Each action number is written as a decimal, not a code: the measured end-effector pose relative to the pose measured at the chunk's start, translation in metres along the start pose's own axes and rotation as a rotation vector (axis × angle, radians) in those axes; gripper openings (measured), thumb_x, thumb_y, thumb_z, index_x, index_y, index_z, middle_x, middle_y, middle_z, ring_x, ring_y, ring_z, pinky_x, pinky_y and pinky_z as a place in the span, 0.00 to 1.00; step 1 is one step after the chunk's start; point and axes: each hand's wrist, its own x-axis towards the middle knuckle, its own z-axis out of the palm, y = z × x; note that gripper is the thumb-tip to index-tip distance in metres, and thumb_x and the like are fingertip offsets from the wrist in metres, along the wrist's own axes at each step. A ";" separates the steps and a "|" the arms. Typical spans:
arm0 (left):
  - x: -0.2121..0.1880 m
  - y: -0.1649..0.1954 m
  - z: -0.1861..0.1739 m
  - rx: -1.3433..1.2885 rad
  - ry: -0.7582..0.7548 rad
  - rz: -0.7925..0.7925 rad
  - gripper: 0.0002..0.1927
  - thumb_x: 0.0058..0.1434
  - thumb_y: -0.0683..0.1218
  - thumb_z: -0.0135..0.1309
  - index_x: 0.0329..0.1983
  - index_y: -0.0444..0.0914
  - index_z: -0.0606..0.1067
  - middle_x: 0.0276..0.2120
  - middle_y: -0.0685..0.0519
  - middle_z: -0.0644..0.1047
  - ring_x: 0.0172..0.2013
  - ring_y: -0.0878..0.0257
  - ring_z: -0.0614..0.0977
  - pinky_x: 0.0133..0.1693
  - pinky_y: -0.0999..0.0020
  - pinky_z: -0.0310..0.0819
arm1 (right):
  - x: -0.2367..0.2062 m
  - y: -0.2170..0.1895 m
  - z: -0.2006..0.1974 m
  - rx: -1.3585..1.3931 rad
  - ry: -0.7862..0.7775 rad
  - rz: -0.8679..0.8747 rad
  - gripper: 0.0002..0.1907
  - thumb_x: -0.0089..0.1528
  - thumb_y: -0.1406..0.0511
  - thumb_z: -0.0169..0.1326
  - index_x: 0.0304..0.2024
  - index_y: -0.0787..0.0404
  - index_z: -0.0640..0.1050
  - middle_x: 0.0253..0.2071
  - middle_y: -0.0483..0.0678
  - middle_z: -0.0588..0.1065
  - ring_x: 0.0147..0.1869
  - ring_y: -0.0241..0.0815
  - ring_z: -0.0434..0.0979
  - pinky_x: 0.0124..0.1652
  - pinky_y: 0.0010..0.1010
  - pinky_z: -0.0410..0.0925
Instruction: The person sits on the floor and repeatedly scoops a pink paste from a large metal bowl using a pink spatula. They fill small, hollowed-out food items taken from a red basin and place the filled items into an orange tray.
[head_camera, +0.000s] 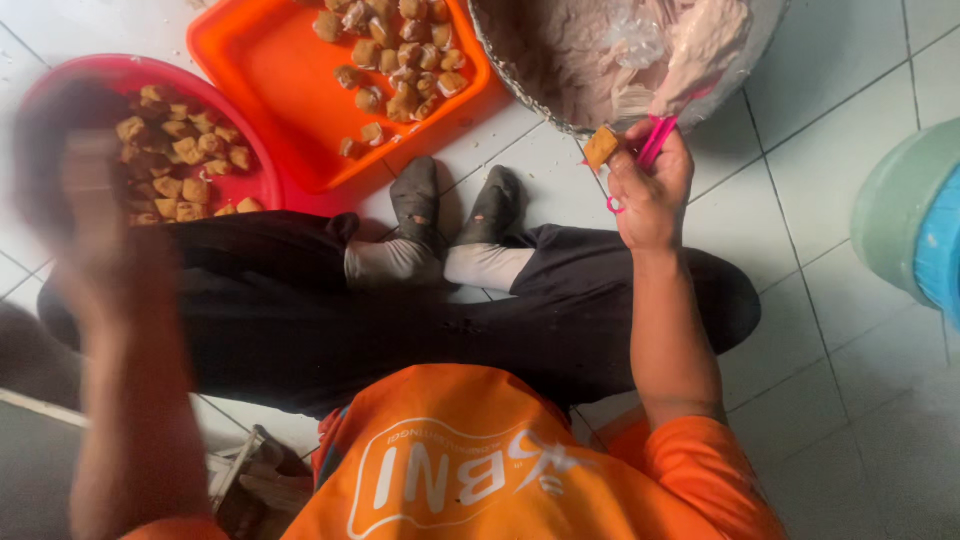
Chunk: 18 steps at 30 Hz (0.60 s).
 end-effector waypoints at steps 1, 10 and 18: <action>0.000 0.039 0.042 -0.176 -0.199 0.057 0.21 0.71 0.47 0.57 0.66 0.40 0.74 0.58 0.49 0.80 0.59 0.57 0.82 0.61 0.63 0.74 | 0.000 0.001 0.003 -0.026 -0.001 -0.019 0.13 0.67 0.74 0.59 0.49 0.60 0.69 0.41 0.48 0.75 0.29 0.27 0.61 0.29 0.20 0.55; -0.048 0.173 0.300 -0.788 -0.655 -0.183 0.24 0.64 0.55 0.60 0.55 0.36 0.74 0.44 0.45 0.84 0.42 0.59 0.87 0.44 0.66 0.82 | -0.009 0.012 -0.011 -0.203 -0.040 -0.076 0.14 0.66 0.71 0.62 0.49 0.62 0.70 0.41 0.44 0.74 0.38 0.28 0.71 0.37 0.20 0.64; -0.080 0.084 0.315 -0.410 -0.633 -0.101 0.15 0.64 0.46 0.58 0.51 0.35 0.79 0.41 0.44 0.82 0.41 0.52 0.85 0.44 0.60 0.78 | 0.057 0.023 -0.029 -0.982 -0.106 0.031 0.09 0.73 0.65 0.50 0.51 0.64 0.76 0.34 0.49 0.77 0.37 0.43 0.80 0.36 0.34 0.72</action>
